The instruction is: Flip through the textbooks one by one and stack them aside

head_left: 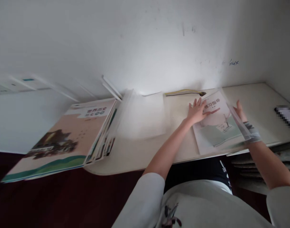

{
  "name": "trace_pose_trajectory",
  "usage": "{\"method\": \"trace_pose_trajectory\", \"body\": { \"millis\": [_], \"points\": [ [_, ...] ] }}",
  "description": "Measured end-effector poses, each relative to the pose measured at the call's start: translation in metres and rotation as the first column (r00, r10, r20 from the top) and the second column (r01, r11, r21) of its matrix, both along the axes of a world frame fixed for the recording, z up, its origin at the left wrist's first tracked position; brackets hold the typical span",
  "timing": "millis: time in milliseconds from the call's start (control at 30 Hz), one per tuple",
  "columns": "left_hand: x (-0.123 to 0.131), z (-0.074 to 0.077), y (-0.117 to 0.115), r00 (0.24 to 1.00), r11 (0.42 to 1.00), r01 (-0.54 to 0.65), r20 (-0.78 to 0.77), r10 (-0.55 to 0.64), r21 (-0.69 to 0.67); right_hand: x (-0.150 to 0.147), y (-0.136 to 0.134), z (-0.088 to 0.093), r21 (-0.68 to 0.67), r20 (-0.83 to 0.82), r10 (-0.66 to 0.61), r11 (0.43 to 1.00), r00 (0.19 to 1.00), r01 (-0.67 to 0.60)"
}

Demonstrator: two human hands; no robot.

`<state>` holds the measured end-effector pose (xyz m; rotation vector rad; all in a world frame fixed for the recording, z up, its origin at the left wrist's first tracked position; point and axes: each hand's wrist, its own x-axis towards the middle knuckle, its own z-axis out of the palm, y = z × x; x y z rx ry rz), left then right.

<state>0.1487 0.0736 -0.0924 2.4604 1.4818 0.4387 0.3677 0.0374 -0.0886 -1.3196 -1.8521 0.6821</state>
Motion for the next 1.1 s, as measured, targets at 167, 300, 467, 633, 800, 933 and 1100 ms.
{"method": "trace_pose_trajectory", "body": {
  "millis": [167, 300, 467, 633, 800, 933, 1100],
  "points": [
    [-0.011, -0.006, 0.041, 0.992, 0.988, -0.110, -0.075, 0.102, -0.111, 0.054, -0.047, 0.003, -0.463, -0.411, -0.086, 0.877, 0.907, -0.126],
    [-0.015, 0.003, 0.050, 0.989, 0.975, -0.121, -0.105, 0.102, -0.189, 0.049, -0.081, 0.018, -0.481, -0.393, -0.085, 0.868, 0.916, -0.126],
    [-0.042, 0.013, 0.013, 0.946, 0.968, -0.241, -0.240, 0.217, -0.076, 0.033, -0.111, 0.038, -0.301, -0.313, 0.061, 0.940, 0.948, -0.160],
    [-0.100, 0.017, -0.042, 0.933, 0.928, -0.281, -0.297, 0.204, -0.244, 0.047, -0.088, 0.021, -0.295, -0.083, -0.073, 0.955, 0.994, 0.046],
    [-0.126, 0.013, -0.055, 0.975, 0.887, -0.082, 0.146, 0.165, -0.454, 0.066, -0.028, 0.000, -0.342, -0.359, -0.065, 0.938, 0.931, -0.066],
    [-0.118, 0.006, -0.034, 0.894, 0.891, -0.102, 0.352, 0.277, -0.443, 0.061, 0.004, 0.008, -0.290, -0.471, -0.034, 0.949, 0.881, -0.119],
    [-0.101, 0.008, -0.003, 0.875, 0.916, -0.143, 0.384, 0.294, -0.375, 0.060, 0.019, 0.028, -0.242, -0.427, 0.031, 0.959, 0.904, -0.147]
  ]
}}
